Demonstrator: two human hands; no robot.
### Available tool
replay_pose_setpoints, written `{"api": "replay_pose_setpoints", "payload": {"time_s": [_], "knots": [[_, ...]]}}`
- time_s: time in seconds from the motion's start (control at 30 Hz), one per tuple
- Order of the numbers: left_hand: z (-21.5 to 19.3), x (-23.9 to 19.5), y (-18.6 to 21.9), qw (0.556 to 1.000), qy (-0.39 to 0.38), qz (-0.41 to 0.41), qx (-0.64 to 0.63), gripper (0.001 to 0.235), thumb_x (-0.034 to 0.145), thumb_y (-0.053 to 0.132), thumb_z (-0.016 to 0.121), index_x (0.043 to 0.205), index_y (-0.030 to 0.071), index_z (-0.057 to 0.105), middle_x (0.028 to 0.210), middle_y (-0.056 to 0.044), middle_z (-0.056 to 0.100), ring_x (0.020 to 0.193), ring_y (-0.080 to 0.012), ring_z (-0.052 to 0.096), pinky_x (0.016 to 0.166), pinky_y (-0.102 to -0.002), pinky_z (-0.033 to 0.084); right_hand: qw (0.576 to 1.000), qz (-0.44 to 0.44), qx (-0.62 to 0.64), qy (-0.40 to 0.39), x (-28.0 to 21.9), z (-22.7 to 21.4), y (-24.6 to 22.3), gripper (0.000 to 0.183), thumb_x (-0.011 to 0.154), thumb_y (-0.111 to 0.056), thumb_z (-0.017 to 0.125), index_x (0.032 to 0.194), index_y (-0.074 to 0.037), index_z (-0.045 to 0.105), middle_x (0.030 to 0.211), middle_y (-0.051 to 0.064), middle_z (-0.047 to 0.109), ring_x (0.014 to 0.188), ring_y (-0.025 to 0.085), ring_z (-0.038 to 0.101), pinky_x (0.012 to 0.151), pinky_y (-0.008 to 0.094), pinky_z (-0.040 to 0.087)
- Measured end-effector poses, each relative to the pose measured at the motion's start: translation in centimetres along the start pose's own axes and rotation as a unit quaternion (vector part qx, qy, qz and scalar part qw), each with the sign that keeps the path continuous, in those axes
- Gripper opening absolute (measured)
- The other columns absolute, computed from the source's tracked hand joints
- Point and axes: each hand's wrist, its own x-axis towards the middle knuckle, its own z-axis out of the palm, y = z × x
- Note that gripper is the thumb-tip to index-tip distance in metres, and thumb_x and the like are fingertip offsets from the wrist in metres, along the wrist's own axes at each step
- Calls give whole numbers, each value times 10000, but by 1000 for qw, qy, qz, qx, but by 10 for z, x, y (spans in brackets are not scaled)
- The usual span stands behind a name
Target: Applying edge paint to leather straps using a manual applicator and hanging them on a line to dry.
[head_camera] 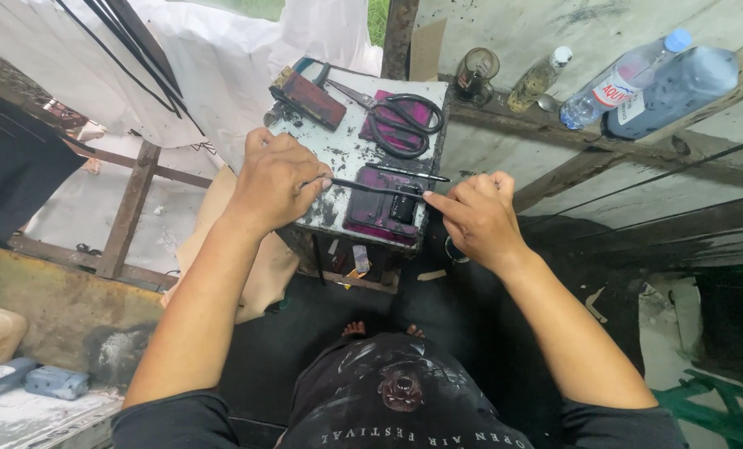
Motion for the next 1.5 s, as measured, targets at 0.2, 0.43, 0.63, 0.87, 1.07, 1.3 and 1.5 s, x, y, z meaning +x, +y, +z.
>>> {"api": "replay_pose_setpoints", "payload": {"time_s": [0.2,0.43,0.63,0.87,1.07,1.3,1.5], "knots": [[10,6,4,1000,5,21,0,54,853,235,828,899,218,805,800,52,745,873,-146,597,973,-398,323,999,9,-30,11,-10,-3,6,279,927,-116,666,1120,-287,771,798,-48,585,875,187,583,909,423,345],[18,18,23,999,15,44,-22,10,870,225,800,878,220,799,792,52,743,867,-152,600,958,-392,340,998,20,-52,27,-22,-17,9,265,926,-99,661,1083,-285,766,795,-57,587,858,184,581,900,417,354],[29,24,34,996,31,75,-31,39,896,216,774,867,209,799,780,47,737,853,-159,599,939,-395,352,997,50,-57,30,-37,-26,15,247,938,-108,664,1062,-294,768,784,-68,581,847,175,571,904,412,360],[40,35,51,990,63,109,-56,94,903,199,759,814,218,785,722,62,693,806,-149,562,886,-365,353,994,70,-81,23,-56,-40,22,226,948,-125,674,1062,-294,771,801,-73,604,905,173,597,936,409,351],[49,41,58,990,44,121,-62,85,901,236,761,818,231,775,738,68,694,817,-148,564,892,-365,352,993,108,-52,7,-68,-45,28,237,949,-99,688,1053,-287,789,786,-81,625,902,174,602,941,412,342],[20,57,74,977,-114,42,-175,91,935,212,730,937,149,795,839,-29,767,831,-232,666,900,-373,389,947,243,185,-96,-72,-64,41,127,971,-135,691,1066,-161,771,898,-11,738,987,197,650,996,380,359],[14,69,89,952,-136,3,-276,110,943,223,716,968,149,794,895,-13,778,852,-234,689,935,-344,408,841,317,424,-108,-91,-46,72,231,936,-95,586,1046,-15,773,926,145,747,957,279,646,945,454,433]]}}
